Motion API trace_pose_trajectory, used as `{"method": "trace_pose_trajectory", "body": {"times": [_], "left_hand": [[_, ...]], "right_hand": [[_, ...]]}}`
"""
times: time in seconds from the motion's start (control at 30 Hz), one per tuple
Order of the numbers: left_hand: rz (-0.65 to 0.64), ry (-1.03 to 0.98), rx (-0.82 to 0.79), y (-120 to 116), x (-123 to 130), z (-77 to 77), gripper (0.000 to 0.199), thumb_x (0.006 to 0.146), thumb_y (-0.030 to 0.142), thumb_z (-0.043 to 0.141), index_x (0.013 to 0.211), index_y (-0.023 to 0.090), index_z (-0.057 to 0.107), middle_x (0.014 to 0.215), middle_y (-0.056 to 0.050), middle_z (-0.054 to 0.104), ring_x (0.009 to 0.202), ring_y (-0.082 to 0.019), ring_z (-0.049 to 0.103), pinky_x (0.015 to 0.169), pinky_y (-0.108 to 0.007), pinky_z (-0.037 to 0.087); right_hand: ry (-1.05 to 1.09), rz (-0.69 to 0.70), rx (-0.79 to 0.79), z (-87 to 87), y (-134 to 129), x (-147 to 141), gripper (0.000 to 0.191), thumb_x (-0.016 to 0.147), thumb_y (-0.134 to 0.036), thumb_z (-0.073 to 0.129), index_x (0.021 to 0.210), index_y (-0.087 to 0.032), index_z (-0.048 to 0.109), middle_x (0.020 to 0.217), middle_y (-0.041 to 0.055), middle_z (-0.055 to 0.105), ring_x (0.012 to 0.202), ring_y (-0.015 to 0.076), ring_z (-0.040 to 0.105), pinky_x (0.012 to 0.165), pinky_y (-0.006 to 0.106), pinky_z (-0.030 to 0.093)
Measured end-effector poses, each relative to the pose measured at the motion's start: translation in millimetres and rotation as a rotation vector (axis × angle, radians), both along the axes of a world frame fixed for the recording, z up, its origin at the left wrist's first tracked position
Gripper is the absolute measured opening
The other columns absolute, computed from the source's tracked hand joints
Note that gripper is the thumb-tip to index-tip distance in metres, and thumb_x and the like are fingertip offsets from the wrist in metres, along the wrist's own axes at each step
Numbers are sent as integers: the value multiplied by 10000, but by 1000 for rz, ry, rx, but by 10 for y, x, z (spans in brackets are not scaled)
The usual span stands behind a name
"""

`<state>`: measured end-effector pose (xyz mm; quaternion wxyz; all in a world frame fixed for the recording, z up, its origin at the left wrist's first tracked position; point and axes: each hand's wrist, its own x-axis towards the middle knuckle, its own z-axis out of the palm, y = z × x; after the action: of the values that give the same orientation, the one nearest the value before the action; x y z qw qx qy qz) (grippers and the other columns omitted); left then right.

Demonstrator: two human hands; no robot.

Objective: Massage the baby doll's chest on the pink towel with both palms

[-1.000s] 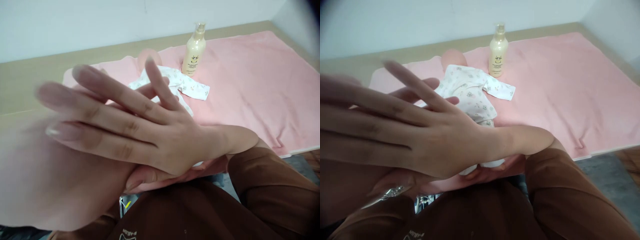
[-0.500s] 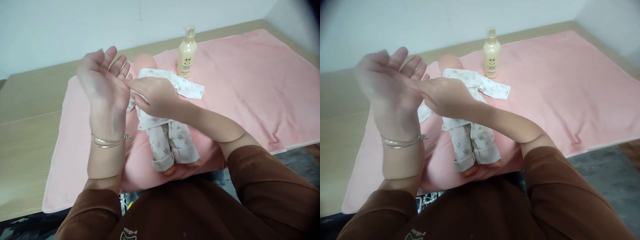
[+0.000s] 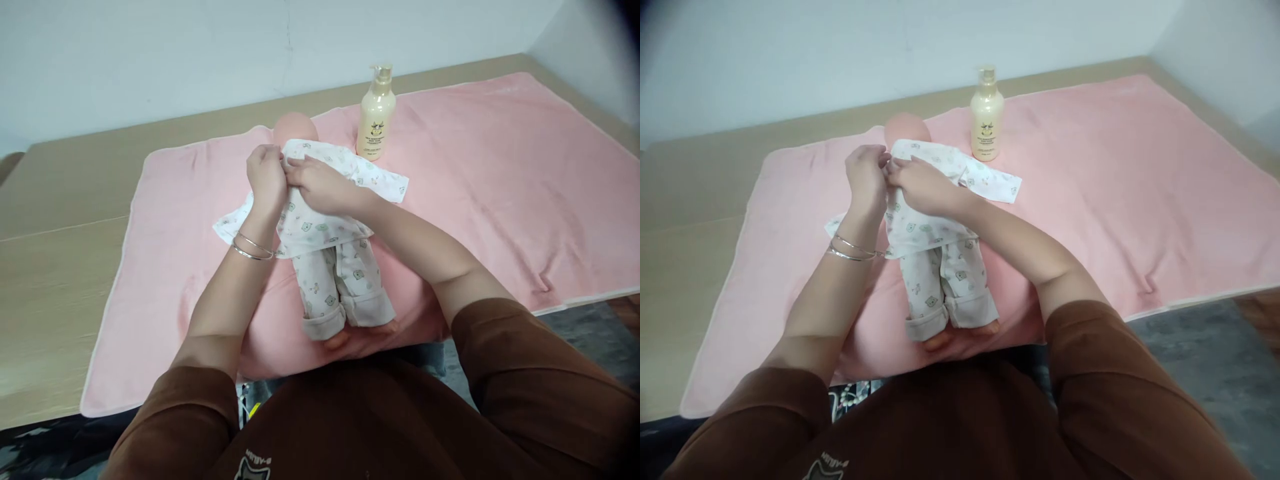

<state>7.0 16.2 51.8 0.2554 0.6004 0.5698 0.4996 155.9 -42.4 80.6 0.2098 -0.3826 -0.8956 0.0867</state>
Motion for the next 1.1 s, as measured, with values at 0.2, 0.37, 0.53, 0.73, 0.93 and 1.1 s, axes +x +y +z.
{"method": "trace_pose_trajectory", "body": {"times": [0.2, 0.37, 0.53, 0.73, 0.93, 1.1], "left_hand": [[68, 61, 83, -109, 42, -143, 249, 1009, 106, 439, 1002, 184, 675, 1235, -102, 786, 1245, -231, 710, 1188, -389, 521], [107, 25, 72, -115, 35, -241, 245, 1002, 105, 463, 963, 201, 685, 1177, -100, 795, 1171, -245, 723, 1151, -385, 552], [99, 2, 90, -112, 29, -246, 278, 975, 60, 452, 919, 205, 682, 1093, -92, 805, 1084, -246, 726, 1077, -397, 580], [105, 20, 104, -68, 31, -306, 280, 949, 46, 467, 949, 209, 695, 1140, -75, 794, 1161, -245, 716, 1172, -401, 547], [89, -45, 67, -56, -3, -311, 273, 929, 52, 501, 873, 247, 683, 1045, -44, 795, 1095, -234, 725, 1123, -364, 582], [82, -10, 116, -61, 10, -321, 261, 929, 54, 482, 904, 219, 683, 1068, -56, 789, 1115, -253, 718, 1122, -409, 568]], "right_hand": [[-32, -440, -203, -51, 61, 17, 703, 1120, -410, 439, 1691, -11, 347, 1780, 244, 299, 1684, 439, 262, 1385, 684, 228], [-207, -414, -90, -66, -259, -230, 653, 1055, -163, 420, 1674, 33, 351, 1781, 251, 287, 1695, 419, 244, 1399, 645, 223], [-100, -158, -101, -96, 90, -36, 590, 1033, -150, 397, 1605, -193, 539, 1789, 27, 362, 1711, 276, 249, 1438, 590, 138], [-31, -630, -118, -193, 147, -67, 688, 1130, -384, 369, 1674, 37, 341, 1749, 266, 353, 1665, 433, 316, 1381, 690, 213], [-224, -300, -10, -113, -221, -288, 630, 1062, -141, 322, 1670, 17, 374, 1794, 191, 301, 1717, 314, 209, 1449, 494, 120], [-49, -416, -123, -162, 236, 57, 612, 1115, -343, 330, 1675, -110, 411, 1779, 132, 365, 1676, 350, 310, 1399, 646, 210]]}}
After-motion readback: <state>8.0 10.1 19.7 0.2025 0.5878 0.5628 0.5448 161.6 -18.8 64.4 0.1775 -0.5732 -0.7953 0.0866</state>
